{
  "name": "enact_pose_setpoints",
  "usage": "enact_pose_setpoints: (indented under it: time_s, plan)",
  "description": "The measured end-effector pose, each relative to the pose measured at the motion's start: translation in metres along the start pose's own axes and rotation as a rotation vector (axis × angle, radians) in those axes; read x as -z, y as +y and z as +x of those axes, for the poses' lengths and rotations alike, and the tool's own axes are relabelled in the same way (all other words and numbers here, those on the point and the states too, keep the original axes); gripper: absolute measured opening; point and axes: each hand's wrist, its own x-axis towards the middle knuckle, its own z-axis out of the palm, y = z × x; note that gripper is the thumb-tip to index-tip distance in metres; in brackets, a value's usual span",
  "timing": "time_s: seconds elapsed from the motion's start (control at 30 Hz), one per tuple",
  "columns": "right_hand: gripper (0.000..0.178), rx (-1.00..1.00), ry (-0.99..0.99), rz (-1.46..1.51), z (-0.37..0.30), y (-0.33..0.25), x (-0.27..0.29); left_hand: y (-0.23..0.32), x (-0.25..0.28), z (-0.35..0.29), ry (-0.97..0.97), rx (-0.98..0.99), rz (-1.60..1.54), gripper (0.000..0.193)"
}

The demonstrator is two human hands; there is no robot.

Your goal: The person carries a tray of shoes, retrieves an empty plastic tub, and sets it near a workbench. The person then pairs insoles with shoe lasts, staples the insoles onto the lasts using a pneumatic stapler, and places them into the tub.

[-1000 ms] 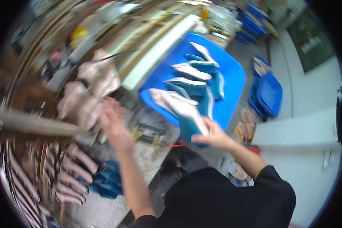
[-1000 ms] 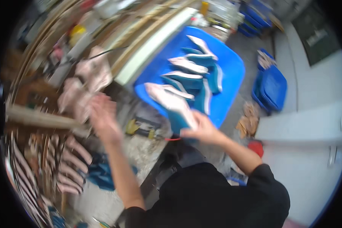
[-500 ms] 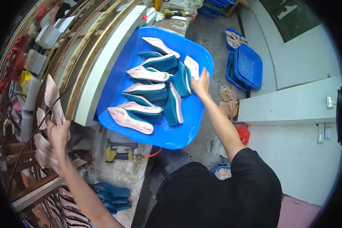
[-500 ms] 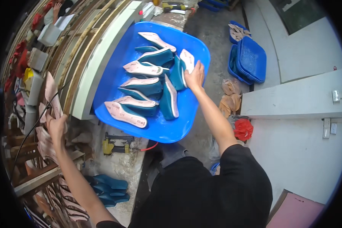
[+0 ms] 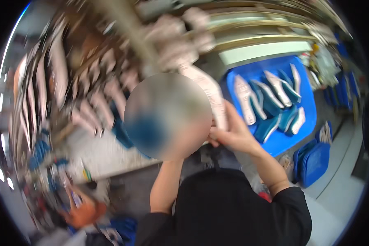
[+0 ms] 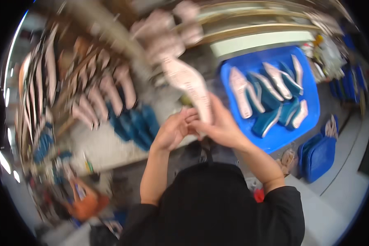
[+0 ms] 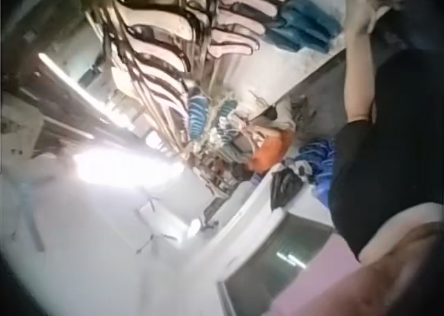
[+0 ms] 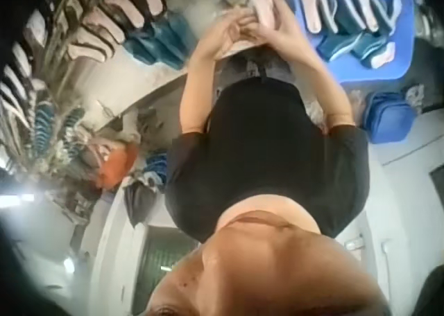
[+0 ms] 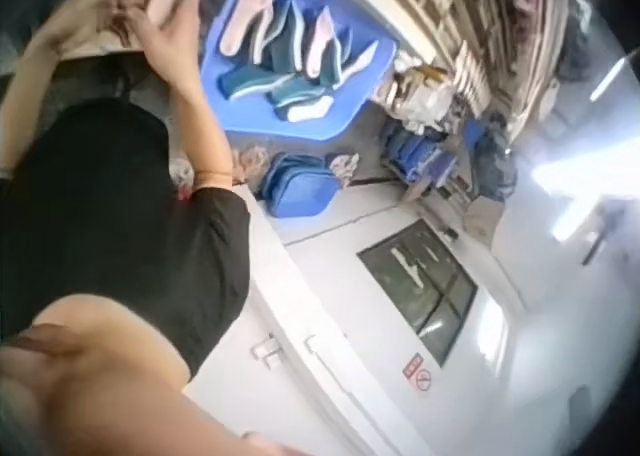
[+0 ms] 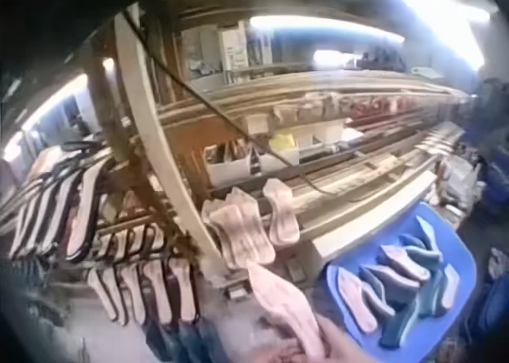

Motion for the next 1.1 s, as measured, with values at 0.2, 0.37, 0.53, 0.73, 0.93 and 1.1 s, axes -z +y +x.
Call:
enact_pose_setpoints:
  time_s: [0.2,0.37,0.53,0.73,0.93,1.1]
  plan:
    - [0.061,-0.311,0.036,-0.037,-0.037,0.091,-0.033,-0.106,0.243,-0.043,1.223,-0.386,1.504,0.058]
    - [0.051,-0.286,-0.037,-0.106,-0.055,0.130,-0.098,-0.179,0.330,-0.068,1.116,-0.311,1.308,0.073]
    - [0.056,-0.348,-0.036,-0.052,-0.048,0.153,-0.141,-0.112,0.187,-0.164,0.367,-0.254,-0.124,0.071]
    - [0.070,-0.037,-0.304,0.098,-0.079,0.127,-0.178,-0.081,0.173,-0.227,0.484,-0.422,0.843,0.077]
    - [0.087,0.156,-0.390,-0.422,-0.094,0.113,-0.184,0.006,0.113,-0.233,0.333,-0.751,-0.271,0.043]
    - [0.084,0.448,-0.255,-0.587,-0.100,0.119,-0.173,-0.003,0.080,-0.224,0.386,-0.771,-0.285,0.035]
